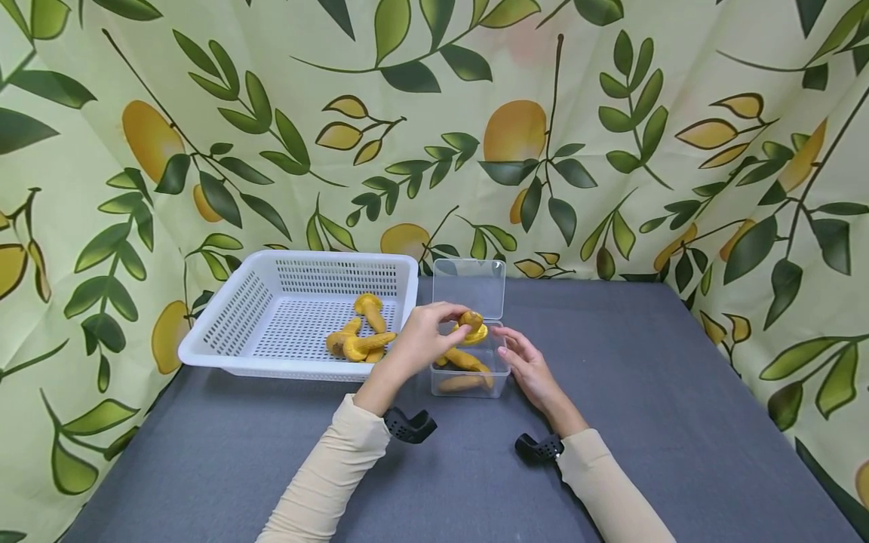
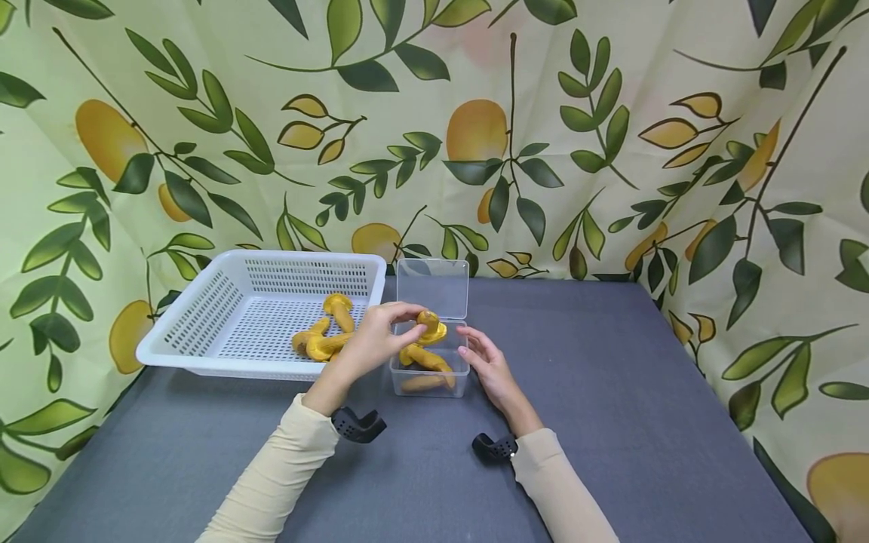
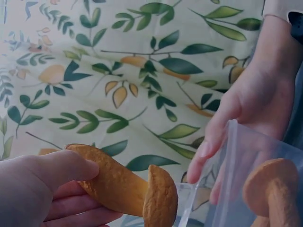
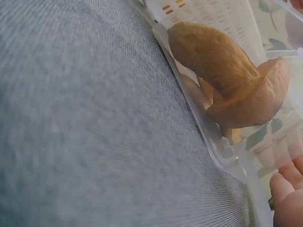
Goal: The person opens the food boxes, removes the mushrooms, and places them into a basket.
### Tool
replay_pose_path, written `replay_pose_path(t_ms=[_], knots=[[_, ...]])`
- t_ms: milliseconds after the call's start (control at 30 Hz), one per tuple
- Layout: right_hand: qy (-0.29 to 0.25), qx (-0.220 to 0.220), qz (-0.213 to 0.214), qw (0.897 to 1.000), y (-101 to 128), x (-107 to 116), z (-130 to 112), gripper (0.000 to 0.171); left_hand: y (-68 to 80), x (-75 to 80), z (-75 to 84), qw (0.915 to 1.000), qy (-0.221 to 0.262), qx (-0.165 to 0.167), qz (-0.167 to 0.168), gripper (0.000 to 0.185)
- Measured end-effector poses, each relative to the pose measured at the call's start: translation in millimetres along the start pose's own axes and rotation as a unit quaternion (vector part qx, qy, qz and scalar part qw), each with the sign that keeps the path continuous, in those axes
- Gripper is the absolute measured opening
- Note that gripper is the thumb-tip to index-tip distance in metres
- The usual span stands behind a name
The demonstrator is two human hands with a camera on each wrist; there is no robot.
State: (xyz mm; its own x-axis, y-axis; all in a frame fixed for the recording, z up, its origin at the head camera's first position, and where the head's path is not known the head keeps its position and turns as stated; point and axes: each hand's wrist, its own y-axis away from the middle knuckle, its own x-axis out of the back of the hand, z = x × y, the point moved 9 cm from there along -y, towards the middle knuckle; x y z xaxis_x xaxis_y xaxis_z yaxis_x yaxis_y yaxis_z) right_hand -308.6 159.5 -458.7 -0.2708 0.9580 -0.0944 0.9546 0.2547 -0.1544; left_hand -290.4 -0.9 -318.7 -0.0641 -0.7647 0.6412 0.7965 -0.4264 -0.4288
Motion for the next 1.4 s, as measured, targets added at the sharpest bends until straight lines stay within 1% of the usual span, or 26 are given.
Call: replay_pose_path(t_ms=[167,367,467,667,833,1067,1133,1333,1400], knots=[[0.006,0.007,0.004,1.0,0,1,-3,0.049,1.9,9.2,1.1,0.9999,-0.002,-0.001,0.016,0.024],[-0.012,0.023,0.005,1.0,1,1,-5,0.042,5.7,18.7,-0.2,0.9997,0.002,0.007,0.025,0.024],[-0.015,0.016,0.009,1.0,1,2,-4,0.043,7.8,23.6,-0.4,0.9995,0.001,0.01,0.03,0.025],[0.002,-0.006,0.011,1.0,1,2,-2,0.052,10.1,32.8,-3.2,0.999,-0.003,0.015,0.043,0.026],[-0.002,-0.001,0.008,1.0,1,2,-3,0.052,13.2,43.6,-7.9,0.9979,-0.008,0.01,0.063,0.025],[-0.01,0.008,0.003,1.0,1,1,-3,0.049,22.2,63.6,-18.5,0.9955,-0.001,0.035,0.088,0.028],[-0.009,0.008,0.005,1.0,1,2,-2,0.048,23.8,69.5,-20.0,0.9948,-0.003,0.037,0.095,0.029],[-0.002,0.001,0.008,1.0,1,2,-1,0.048,28.5,82.8,-27.6,0.9928,0.0,0.06,0.104,0.03],[-0.001,-0.002,0.008,1.0,1,2,-1,0.048,30.2,86.6,-29.6,0.9921,0.0,0.064,0.108,0.03]])
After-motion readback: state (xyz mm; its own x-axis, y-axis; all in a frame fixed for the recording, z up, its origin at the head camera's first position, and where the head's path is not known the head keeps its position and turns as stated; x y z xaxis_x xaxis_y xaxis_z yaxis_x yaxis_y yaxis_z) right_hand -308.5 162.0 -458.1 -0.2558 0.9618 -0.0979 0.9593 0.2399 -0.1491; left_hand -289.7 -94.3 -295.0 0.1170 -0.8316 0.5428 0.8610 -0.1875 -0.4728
